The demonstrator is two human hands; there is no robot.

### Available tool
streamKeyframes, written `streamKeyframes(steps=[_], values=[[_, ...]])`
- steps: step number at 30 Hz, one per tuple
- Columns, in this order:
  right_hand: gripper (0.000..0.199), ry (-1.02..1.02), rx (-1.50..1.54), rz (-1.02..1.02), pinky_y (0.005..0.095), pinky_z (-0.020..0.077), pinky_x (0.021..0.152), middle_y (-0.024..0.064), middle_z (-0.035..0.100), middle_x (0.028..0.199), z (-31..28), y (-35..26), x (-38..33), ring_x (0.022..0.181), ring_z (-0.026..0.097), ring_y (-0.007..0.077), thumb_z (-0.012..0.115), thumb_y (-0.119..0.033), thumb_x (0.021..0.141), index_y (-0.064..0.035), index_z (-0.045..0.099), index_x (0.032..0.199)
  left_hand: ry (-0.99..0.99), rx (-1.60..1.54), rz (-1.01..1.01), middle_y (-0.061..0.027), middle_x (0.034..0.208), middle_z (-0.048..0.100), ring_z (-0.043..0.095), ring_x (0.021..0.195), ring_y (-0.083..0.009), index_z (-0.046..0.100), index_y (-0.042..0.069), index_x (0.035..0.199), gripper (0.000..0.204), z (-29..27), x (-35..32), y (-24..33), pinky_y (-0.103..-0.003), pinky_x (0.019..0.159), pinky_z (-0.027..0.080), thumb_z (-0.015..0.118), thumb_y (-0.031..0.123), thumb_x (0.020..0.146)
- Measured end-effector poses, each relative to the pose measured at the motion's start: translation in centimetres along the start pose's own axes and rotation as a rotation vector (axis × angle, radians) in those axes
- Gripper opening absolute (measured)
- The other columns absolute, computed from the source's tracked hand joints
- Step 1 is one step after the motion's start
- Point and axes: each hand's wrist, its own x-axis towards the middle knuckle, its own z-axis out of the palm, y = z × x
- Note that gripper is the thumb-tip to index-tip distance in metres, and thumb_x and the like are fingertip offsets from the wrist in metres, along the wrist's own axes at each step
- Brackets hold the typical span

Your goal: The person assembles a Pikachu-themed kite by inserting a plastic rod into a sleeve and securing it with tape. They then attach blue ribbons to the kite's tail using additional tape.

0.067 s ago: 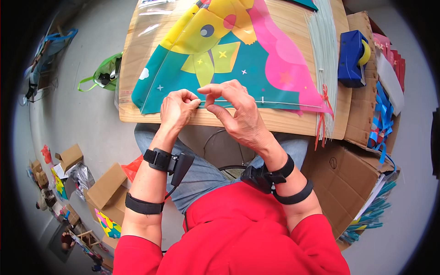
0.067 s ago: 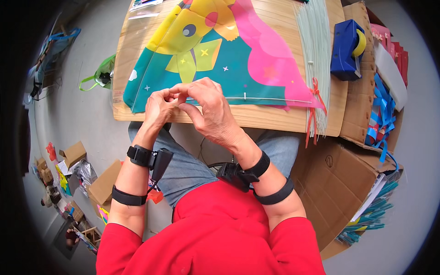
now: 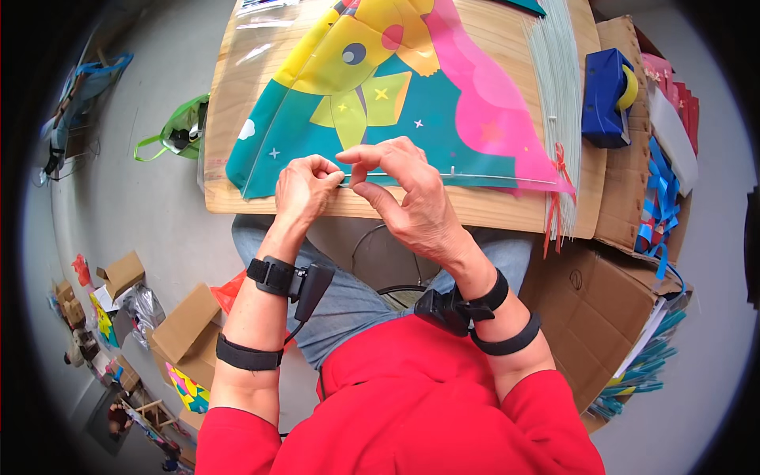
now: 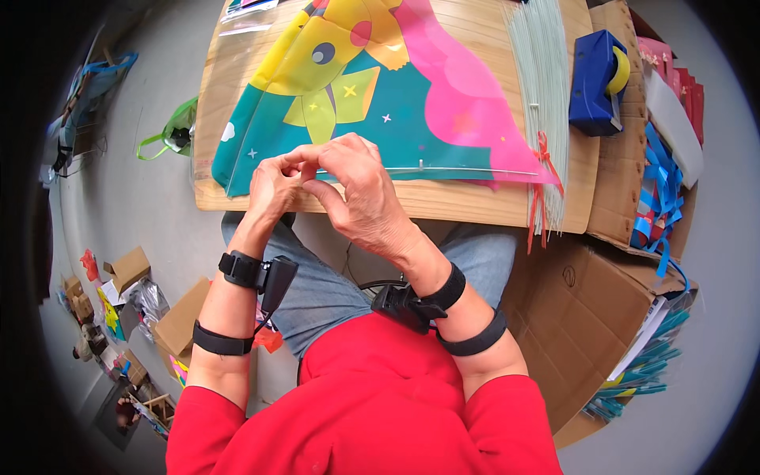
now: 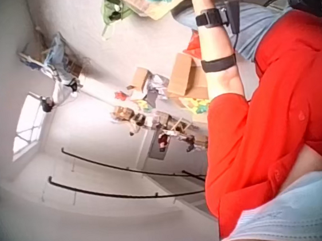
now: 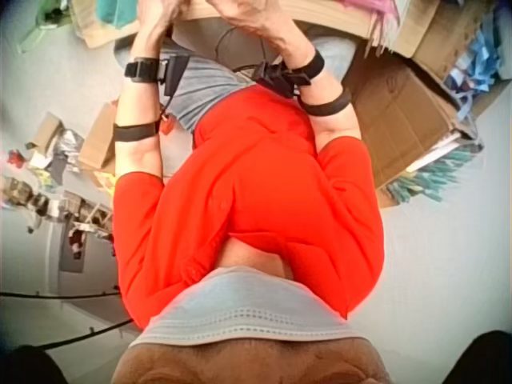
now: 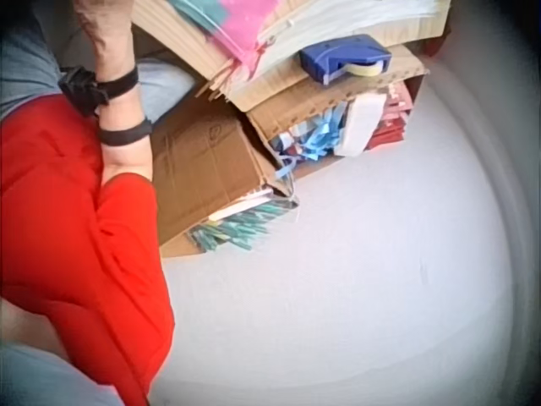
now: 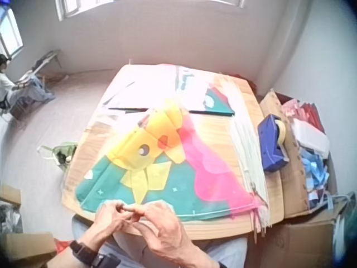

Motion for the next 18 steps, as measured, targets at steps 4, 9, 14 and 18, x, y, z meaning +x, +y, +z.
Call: streamKeyframes(steps=[4, 9, 14, 18], values=[[0.037, 0.010, -0.013, -0.047, 0.0370, 0.0393, 0.097, 0.0017, 0.065, 0.087, -0.2, -0.2, -0.4, 0.091, 0.058, 0.0205, 0.067, 0.004, 0.079, -0.0087, 0.067, 0.114, -0.003, 0.044, 0.015, -0.0022, 0.071, 0.069, 0.064, 0.066, -0.0137, 0.075, 0.007, 0.087, 0.019, -0.4, -0.1, 0.6, -0.031, 0.064, 0.050, 0.075, 0.025, 0.078], [0.035, -0.011, -0.040, -0.042, 0.0387, 0.0379, 0.099, 0.0014, 0.064, 0.086, -0.1, 0.6, -1.0, 0.088, 0.058, 0.0209, 0.067, 0.003, 0.080, -0.0082, 0.067, 0.113, -0.092, -0.053, 0.051, -0.0001, 0.073, 0.066, 0.060, 0.065, -0.0104, 0.073, 0.006, 0.089, 0.020, -0.8, -0.2, -0.5, -0.028, 0.061, 0.048, 0.075, 0.023, 0.079], [0.034, -0.031, -0.031, -0.014, 0.0391, 0.0377, 0.099, 0.0015, 0.064, 0.087, -0.3, 0.8, -0.8, 0.089, 0.059, 0.0214, 0.067, 0.002, 0.081, -0.0088, 0.066, 0.113, -0.103, -0.271, 0.073, 0.0010, 0.079, 0.062, 0.054, 0.068, -0.0085, 0.072, 0.006, 0.096, 0.025, -2.8, -1.6, 0.2, -0.025, 0.063, 0.046, 0.072, 0.030, 0.089], [0.033, -0.046, -0.057, -0.025, 0.0400, 0.0372, 0.101, 0.0018, 0.065, 0.088, 0.0, 0.9, -0.5, 0.090, 0.059, 0.0217, 0.067, 0.001, 0.082, -0.0093, 0.066, 0.114, -0.185, -0.613, -0.032, 0.0002, 0.091, 0.063, 0.055, 0.079, -0.0064, 0.068, 0.005, 0.108, 0.035, -4.4, -4.3, 2.0, -0.021, 0.073, 0.044, 0.064, 0.037, 0.096]])
